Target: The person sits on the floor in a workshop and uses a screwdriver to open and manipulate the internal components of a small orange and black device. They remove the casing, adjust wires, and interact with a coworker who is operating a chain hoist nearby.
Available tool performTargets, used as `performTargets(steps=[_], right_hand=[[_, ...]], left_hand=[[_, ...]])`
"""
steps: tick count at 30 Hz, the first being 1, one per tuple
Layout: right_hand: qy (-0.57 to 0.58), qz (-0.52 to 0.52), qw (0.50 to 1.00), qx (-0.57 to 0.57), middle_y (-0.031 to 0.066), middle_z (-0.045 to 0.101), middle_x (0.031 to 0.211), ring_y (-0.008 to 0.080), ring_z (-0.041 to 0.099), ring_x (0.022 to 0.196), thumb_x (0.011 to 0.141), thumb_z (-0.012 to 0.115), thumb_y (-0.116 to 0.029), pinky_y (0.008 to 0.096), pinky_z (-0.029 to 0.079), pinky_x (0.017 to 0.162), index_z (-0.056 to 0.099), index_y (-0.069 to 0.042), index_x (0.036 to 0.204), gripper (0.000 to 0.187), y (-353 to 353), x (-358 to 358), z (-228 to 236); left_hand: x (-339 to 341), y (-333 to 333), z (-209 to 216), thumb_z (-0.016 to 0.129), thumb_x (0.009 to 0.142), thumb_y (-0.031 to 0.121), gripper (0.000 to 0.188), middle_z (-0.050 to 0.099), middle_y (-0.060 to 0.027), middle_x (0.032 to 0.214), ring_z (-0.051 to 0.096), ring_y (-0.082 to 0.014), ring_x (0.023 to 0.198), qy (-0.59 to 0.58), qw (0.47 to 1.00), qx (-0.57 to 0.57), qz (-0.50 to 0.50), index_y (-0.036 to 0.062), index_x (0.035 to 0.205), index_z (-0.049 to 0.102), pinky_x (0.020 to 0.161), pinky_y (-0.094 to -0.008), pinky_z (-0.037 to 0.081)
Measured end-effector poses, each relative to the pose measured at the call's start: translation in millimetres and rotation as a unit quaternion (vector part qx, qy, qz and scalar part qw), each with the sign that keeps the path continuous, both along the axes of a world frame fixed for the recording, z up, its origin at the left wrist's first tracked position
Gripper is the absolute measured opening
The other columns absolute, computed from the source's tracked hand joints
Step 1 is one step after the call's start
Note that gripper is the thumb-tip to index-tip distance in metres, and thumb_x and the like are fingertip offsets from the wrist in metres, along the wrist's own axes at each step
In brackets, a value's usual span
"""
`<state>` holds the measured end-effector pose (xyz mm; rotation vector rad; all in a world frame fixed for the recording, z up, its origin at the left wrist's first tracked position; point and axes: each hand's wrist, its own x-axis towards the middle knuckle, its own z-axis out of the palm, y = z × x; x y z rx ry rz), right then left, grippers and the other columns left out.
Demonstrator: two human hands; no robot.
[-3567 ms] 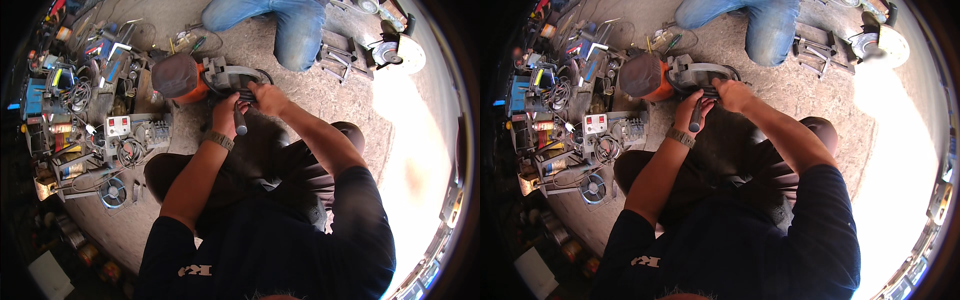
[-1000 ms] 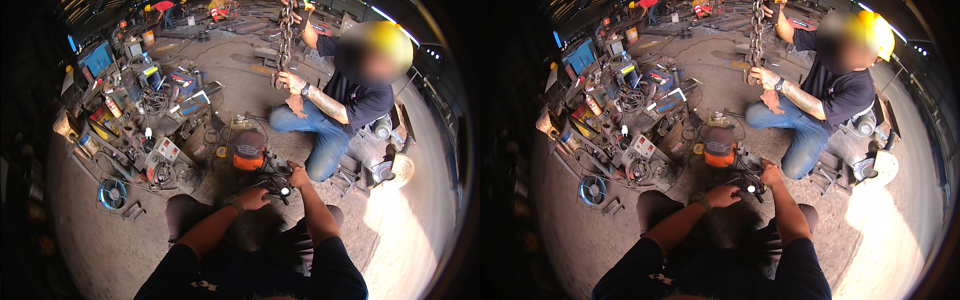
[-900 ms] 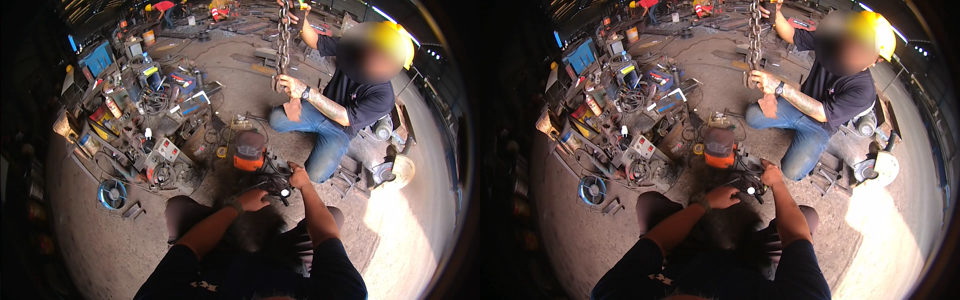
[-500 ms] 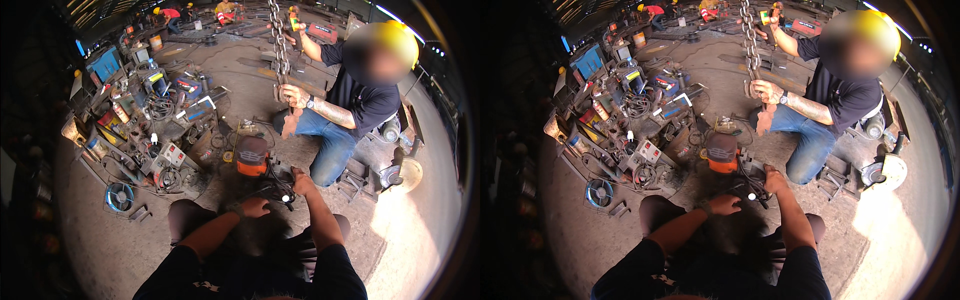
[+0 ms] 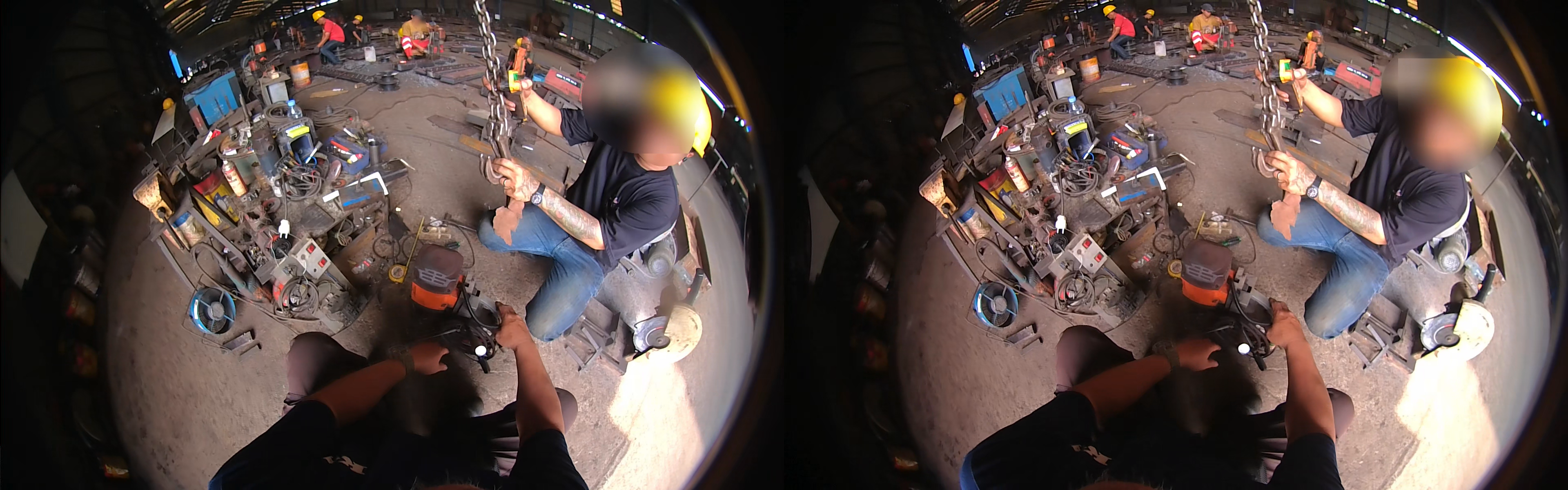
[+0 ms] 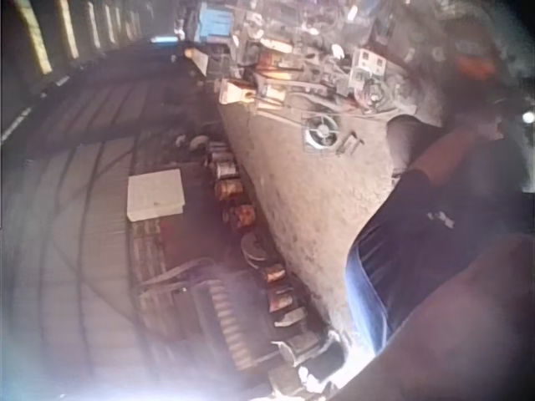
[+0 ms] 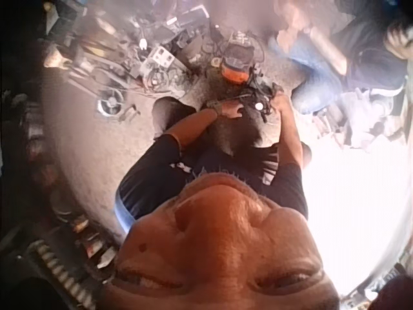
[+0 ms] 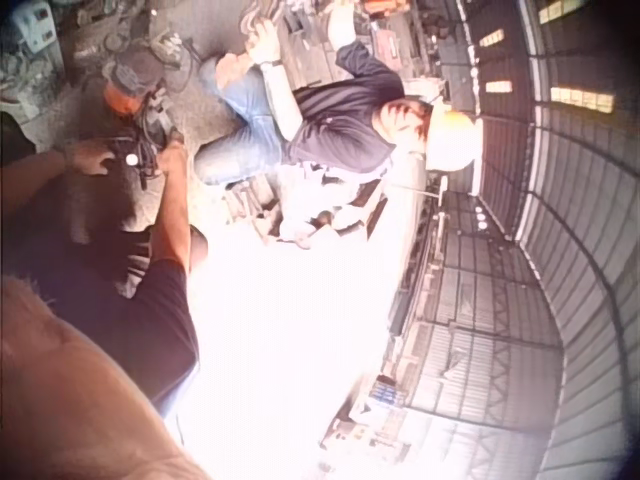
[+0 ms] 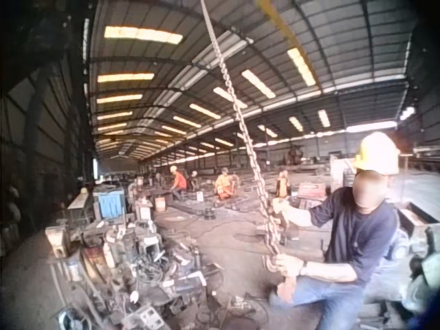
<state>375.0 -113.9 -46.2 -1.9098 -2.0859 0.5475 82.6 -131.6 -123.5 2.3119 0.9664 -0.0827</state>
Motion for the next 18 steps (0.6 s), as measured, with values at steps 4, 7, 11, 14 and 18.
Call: performTargets(steps=[4,7,11,14,18], right_hand=[[-0.009,-0.017,0.999,-0.043,0.0296,0.056,0.146,0.0434,0.059,0.133,0.079,0.068,-0.005,0.0439,0.048,0.113,0.046,-0.004,0.154,0.078,3.4,-8.8,9.0],[0.01,-0.021,0.999,-0.027,0.0291,0.056,0.146,0.0443,0.058,0.134,0.079,0.072,-0.008,0.0447,0.048,0.113,0.044,-0.007,0.156,0.081,3.0,-10.0,7.8],[0.03,-0.019,0.999,-0.009,0.0286,0.056,0.146,0.0451,0.054,0.137,0.079,0.076,-0.013,0.0457,0.046,0.115,0.044,-0.009,0.156,0.083,1.3,-6.5,3.0],[0.023,-0.013,1.0,-0.006,0.0287,0.056,0.145,0.0451,0.055,0.136,0.078,0.075,-0.013,0.0453,0.046,0.115,0.045,-0.009,0.154,0.082,5.6,-3.7,-4.2],[0.013,-0.023,1.0,-0.002,0.0285,0.057,0.143,0.0463,0.056,0.134,0.078,0.073,-0.011,0.047,0.047,0.113,0.045,-0.008,0.154,0.08,7.1,-8.1,-7.8]], left_hand=[[-17.1,2.4,-17.7,0.072,0.094,0.043,0.059,0.07,-0.0217,0.122,0.066,-0.0401,0.117,0.044,0.999,-0.005,-0.02,0.0029,0.137,0.064,0.102,-0.0501,0.052],[-21.1,4.1,-22.2,0.073,0.094,0.042,0.06,0.071,-0.0218,0.12,0.067,-0.0401,0.116,0.068,0.997,-0.02,-0.029,0.0017,0.137,0.064,0.102,-0.0502,0.052],[-20.0,9.6,-19.2,0.073,0.094,0.041,0.061,0.071,-0.023,0.121,0.066,-0.0405,0.118,0.094,0.993,-0.056,-0.036,0.0,0.138,0.063,0.102,-0.0498,0.052],[-21.4,11.0,-21.7,0.073,0.094,0.041,0.061,0.071,-0.023,0.123,0.066,-0.0407,0.119,0.093,0.994,-0.052,-0.03,-0.0004,0.138,0.063,0.103,-0.0497,0.052],[-24.3,10.5,-28.8,0.075,0.092,0.038,0.052,0.071,-0.0217,0.121,0.067,-0.0402,0.117,0.064,0.997,-0.044,-0.004,0.0011,0.127,0.068,0.101,-0.0506,0.053]])
